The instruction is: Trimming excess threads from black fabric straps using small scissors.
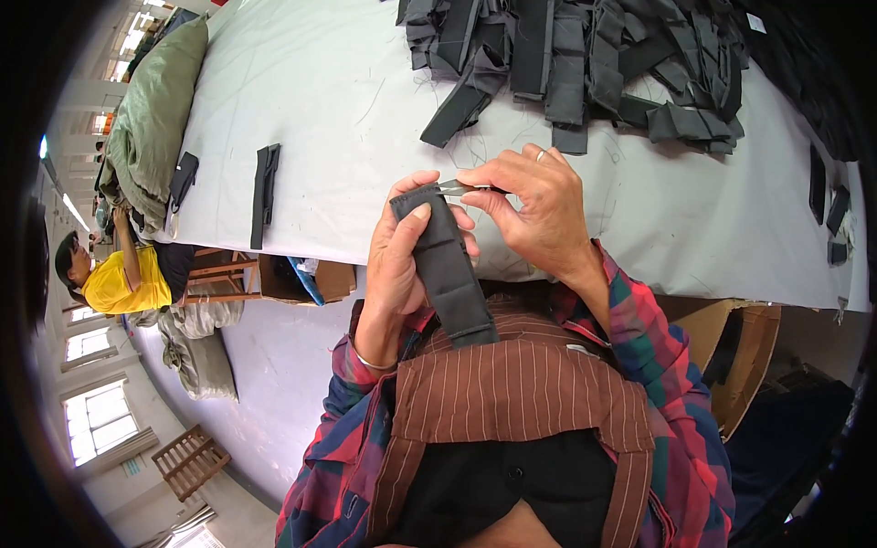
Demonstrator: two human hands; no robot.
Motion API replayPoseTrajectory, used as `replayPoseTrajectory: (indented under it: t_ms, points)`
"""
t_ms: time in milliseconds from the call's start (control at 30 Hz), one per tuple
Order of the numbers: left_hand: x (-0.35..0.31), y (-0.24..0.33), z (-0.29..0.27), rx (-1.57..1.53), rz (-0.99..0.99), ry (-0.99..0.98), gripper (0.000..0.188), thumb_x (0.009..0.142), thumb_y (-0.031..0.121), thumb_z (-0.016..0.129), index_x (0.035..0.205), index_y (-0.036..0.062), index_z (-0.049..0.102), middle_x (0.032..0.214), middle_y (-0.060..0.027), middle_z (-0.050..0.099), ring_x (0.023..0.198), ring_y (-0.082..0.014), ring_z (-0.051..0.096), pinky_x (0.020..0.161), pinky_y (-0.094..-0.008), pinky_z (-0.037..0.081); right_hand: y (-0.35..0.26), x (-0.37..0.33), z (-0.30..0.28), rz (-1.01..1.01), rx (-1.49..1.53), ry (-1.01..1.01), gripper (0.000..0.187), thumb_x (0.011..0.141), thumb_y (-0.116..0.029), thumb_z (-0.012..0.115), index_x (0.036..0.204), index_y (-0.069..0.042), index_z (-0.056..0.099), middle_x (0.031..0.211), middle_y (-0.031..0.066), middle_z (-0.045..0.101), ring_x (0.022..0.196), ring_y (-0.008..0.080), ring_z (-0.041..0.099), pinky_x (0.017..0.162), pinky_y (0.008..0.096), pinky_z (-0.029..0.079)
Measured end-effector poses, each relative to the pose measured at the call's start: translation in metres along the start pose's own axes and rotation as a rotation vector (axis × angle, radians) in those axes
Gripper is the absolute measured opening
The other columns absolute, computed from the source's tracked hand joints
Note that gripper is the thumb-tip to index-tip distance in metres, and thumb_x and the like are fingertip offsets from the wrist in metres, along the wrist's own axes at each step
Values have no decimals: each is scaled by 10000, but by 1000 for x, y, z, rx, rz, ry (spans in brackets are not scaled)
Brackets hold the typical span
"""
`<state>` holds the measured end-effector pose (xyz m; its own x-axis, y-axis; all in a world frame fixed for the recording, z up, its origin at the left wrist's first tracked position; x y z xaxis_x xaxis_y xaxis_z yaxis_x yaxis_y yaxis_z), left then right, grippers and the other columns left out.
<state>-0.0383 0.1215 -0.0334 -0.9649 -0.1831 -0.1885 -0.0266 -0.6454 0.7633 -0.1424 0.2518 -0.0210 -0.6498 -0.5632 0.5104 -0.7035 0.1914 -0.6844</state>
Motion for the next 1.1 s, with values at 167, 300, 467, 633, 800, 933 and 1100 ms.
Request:
replayPoseTrajectory:
  t_ms: [167, 300, 467, 633, 800, 933, 1100]
  points:
    - [2, -2, -2, 23, -4, 26, 364, 959, 157, 425, 1293, 54, 322, 915, -207, 603, 710, -280, 640, 634, -369, 565, 1, 1, 2, -6, -22, 17, 169, 696, -170, 756, 853, -147, 700, 664, -22, 595, 621, 176, 485, 603, 306, 336]
    - [0, -1, -2, -11, -6, -6, 358, 970, 166, 445, 1292, 58, 333, 938, -185, 608, 734, -236, 646, 649, -322, 560, -2, 1, 3, -26, -52, 22, 169, 693, -168, 756, 850, -148, 699, 655, -23, 588, 613, 176, 477, 601, 305, 334]
    - [0, -3, -3, -20, -1, 16, 287, 964, 145, 435, 1234, 82, 361, 939, -196, 604, 740, -257, 646, 628, -350, 569, 4, 1, 4, -4, -140, 27, 155, 712, -140, 738, 861, -134, 694, 695, -11, 604, 652, 183, 516, 609, 310, 371]
    - [4, -2, -15, -42, -31, 50, 209, 967, 146, 414, 1167, 94, 382, 941, -204, 598, 745, -276, 643, 612, -372, 572, -3, 0, 3, 233, 385, -155, 176, 724, -134, 725, 892, -99, 683, 768, 27, 643, 728, 208, 579, 677, 314, 449]
    - [5, -2, -23, 20, -73, 193, 451, 1001, 380, 323, 1199, 12, 492, 974, -146, 626, 788, -234, 653, 722, -368, 556, -1, -13, 19, 53, 200, -282, 194, 714, -143, 724, 886, -75, 665, 769, 42, 647, 709, 239, 606, 642, 322, 464]
    - [1, 7, -26, 26, -161, 0, 481, 986, 407, 380, 1239, 12, 489, 1042, -167, 652, 866, -191, 661, 750, -325, 546, 8, -3, 26, 328, 388, -94, 97, 772, -78, 686, 852, -34, 653, 663, 76, 620, 553, 125, 543, 520, 271, 416]
    - [5, 15, -22, 326, -181, 6, 348, 951, 247, 507, 1192, -2, 541, 956, -140, 678, 811, -146, 654, 703, -265, 535, 8, 9, 32, 285, 461, -33, 115, 788, -104, 684, 866, -29, 645, 716, 63, 644, 570, 119, 550, 527, 269, 412]
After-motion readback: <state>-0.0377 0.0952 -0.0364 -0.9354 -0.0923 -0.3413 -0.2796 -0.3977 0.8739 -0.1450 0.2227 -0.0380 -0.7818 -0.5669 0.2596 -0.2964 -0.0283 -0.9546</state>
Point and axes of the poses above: each hand's wrist, its own x-axis towards the middle knuckle, its own z-axis out of the palm, y = z × x, the point moved 2 cm from there along x, towards the middle knuckle
